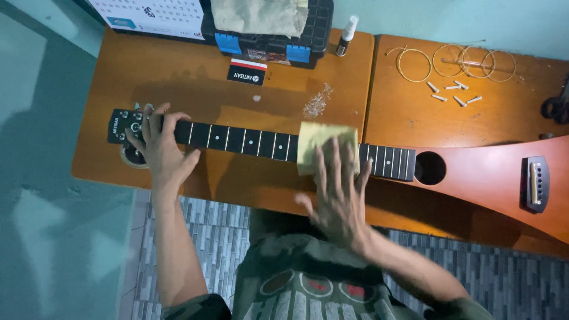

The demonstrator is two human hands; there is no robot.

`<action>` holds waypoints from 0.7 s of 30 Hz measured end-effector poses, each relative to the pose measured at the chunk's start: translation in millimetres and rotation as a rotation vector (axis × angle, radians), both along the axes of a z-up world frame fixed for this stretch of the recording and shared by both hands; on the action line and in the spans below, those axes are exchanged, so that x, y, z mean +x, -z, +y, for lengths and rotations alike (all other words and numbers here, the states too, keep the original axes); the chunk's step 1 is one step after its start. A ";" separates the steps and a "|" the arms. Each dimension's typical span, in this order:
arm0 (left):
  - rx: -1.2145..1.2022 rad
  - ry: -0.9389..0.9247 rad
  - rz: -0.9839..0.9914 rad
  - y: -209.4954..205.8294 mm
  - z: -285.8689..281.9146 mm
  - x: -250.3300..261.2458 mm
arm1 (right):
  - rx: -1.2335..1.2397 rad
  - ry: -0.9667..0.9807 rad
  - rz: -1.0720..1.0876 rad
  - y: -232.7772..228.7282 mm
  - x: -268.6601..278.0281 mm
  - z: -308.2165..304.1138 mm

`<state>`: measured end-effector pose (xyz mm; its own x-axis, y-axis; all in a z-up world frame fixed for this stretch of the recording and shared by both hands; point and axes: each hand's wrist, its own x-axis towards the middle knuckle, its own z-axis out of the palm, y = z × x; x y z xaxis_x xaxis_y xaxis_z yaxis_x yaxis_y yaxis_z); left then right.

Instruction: The person wipes the fretboard of a guitar with a yellow cloth. They hold the headstock with one hand and rub the fretboard with the other, moving from the middle of the neck toward the headstock and back.

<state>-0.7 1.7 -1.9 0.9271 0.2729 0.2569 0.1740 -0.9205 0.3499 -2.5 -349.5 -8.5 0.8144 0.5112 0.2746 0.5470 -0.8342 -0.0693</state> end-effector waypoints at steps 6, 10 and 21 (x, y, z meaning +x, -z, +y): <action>-0.023 -0.005 0.024 0.5 2.4 1.2 | 0.068 0.014 -0.016 1.9 35.5 8.8; -0.008 -0.028 0.015 -4.4 -4.0 2.8 | -0.030 -0.061 -0.028 3.3 -13.4 -24.8; -0.027 -0.091 0.003 -7.5 -3.8 1.8 | -0.304 -0.227 0.205 4.5 99.2 -65.3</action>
<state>1.1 -2.1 5.6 0.8988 0.3628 0.2459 0.2574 -0.8910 0.3740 96.8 -414.8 -13.0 0.6938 0.7165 -0.0727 0.7197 -0.6934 0.0347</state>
